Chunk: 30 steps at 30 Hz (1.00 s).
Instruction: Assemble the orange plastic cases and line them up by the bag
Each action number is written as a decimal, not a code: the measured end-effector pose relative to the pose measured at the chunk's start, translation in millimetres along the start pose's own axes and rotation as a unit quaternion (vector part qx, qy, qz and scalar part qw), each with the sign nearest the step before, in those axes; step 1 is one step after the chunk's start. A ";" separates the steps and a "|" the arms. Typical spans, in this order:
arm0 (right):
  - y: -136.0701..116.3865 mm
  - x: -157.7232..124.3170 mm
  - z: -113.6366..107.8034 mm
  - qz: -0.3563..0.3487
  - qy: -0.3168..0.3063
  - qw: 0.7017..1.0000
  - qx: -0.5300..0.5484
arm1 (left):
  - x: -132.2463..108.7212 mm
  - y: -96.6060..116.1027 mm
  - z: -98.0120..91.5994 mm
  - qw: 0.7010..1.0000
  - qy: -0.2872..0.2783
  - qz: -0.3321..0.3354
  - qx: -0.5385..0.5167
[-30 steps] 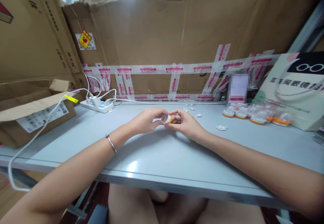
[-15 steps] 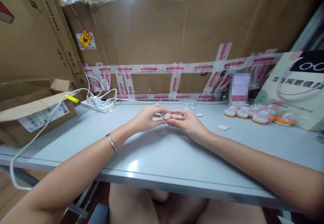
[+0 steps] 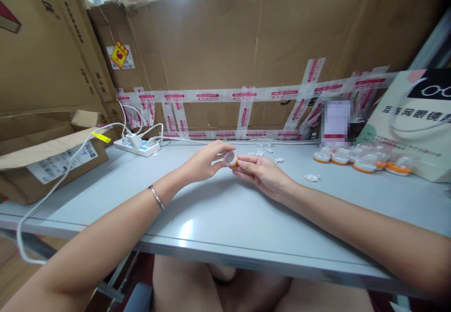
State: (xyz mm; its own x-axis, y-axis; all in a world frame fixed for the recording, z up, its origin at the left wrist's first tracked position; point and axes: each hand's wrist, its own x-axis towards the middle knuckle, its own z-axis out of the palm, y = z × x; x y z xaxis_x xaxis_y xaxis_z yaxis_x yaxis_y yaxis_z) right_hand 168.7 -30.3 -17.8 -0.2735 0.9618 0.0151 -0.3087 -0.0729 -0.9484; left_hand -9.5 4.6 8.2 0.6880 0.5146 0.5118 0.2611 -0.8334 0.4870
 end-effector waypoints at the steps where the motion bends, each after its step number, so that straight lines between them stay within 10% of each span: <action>1: -0.2 0.2 -0.7 0.002 -0.003 1.000 0.009 | 0.2 0.5 -0.8 1.000 -0.001 0.014 0.021; 8: -1.4 0.2 -1.5 0.002 -0.010 0.999 0.043 | 0.5 3.2 -3.4 0.996 0.006 0.061 0.070; 30: -15.1 -8.5 9.7 0.048 -0.011 0.994 0.102 | 4.1 10.2 -5.3 0.988 0.050 -0.085 -0.117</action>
State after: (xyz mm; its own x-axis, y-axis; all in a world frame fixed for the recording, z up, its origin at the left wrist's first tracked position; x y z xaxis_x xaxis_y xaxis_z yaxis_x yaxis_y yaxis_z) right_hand 166.8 -40.0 -0.6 -0.3297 0.9419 -0.0639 -0.4574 -0.2186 -0.8620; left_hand -7.6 -0.7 19.0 0.5736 0.6704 0.4707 0.1949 -0.6699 0.7164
